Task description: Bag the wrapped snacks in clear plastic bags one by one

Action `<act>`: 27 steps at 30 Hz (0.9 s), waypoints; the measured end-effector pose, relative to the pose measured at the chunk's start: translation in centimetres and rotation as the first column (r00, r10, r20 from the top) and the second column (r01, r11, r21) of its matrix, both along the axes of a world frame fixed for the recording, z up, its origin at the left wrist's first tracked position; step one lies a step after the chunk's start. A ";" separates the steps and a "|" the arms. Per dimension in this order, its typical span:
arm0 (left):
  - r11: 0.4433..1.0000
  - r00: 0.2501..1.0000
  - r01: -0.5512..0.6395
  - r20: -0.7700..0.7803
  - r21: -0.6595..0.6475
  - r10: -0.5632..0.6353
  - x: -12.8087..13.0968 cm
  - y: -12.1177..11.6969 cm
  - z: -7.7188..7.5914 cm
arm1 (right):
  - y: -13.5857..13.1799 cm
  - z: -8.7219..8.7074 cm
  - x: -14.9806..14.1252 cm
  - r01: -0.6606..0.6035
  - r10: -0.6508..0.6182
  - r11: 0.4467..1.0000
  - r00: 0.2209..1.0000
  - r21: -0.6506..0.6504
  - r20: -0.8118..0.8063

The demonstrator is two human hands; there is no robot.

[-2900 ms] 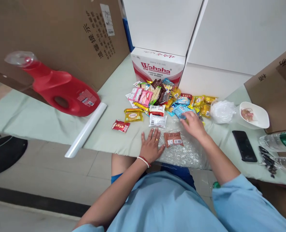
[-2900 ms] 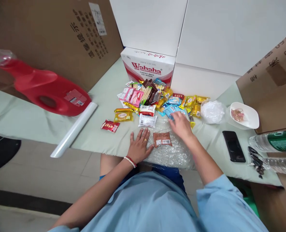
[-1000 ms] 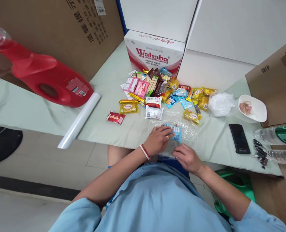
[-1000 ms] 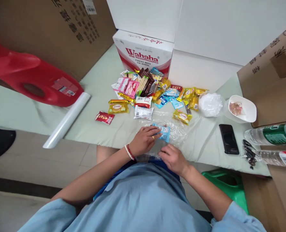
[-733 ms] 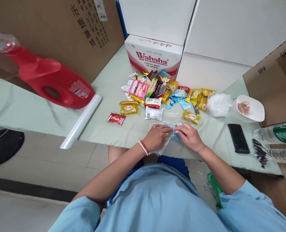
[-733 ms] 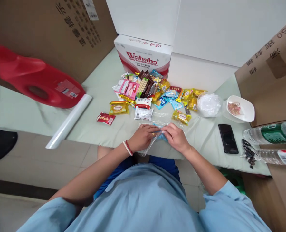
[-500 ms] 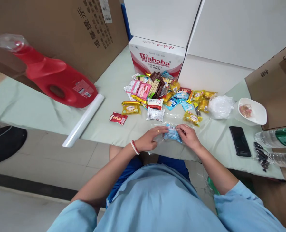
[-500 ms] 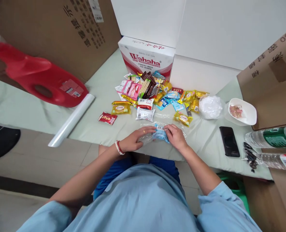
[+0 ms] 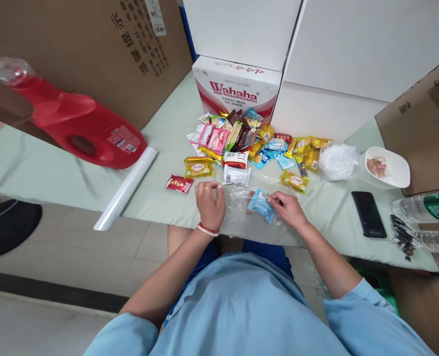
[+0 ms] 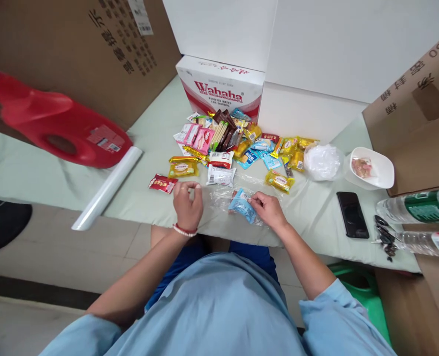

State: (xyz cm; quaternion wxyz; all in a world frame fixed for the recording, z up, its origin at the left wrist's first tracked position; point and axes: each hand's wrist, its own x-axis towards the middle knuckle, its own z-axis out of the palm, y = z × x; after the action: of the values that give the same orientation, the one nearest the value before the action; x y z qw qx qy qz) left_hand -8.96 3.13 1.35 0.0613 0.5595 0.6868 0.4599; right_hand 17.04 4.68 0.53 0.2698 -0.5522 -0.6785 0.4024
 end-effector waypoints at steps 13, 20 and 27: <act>0.840 0.715 0.469 -0.441 -0.273 -0.542 7.0 -1.7 -0.8 | 3.3 0.9 3.5 -0.080 0.084 0.992 0.996 -0.095 0.037; 0.815 0.669 0.458 -0.466 -0.355 -0.579 6.9 -1.9 0.0 | 8.5 2.0 1.8 -0.189 0.071 0.967 0.846 0.173 0.528; 0.794 0.621 0.428 -0.498 -0.431 -0.605 7.6 -1.6 0.5 | 10.4 1.7 -0.1 -0.226 0.245 0.969 0.847 -0.098 0.471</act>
State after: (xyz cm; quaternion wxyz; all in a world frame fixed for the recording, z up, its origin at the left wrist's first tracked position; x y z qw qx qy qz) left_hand -1.37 1.55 1.83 0.0416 0.8381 0.5314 0.1162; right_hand 16.95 15.05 2.22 0.0312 -0.5523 -0.7786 0.2963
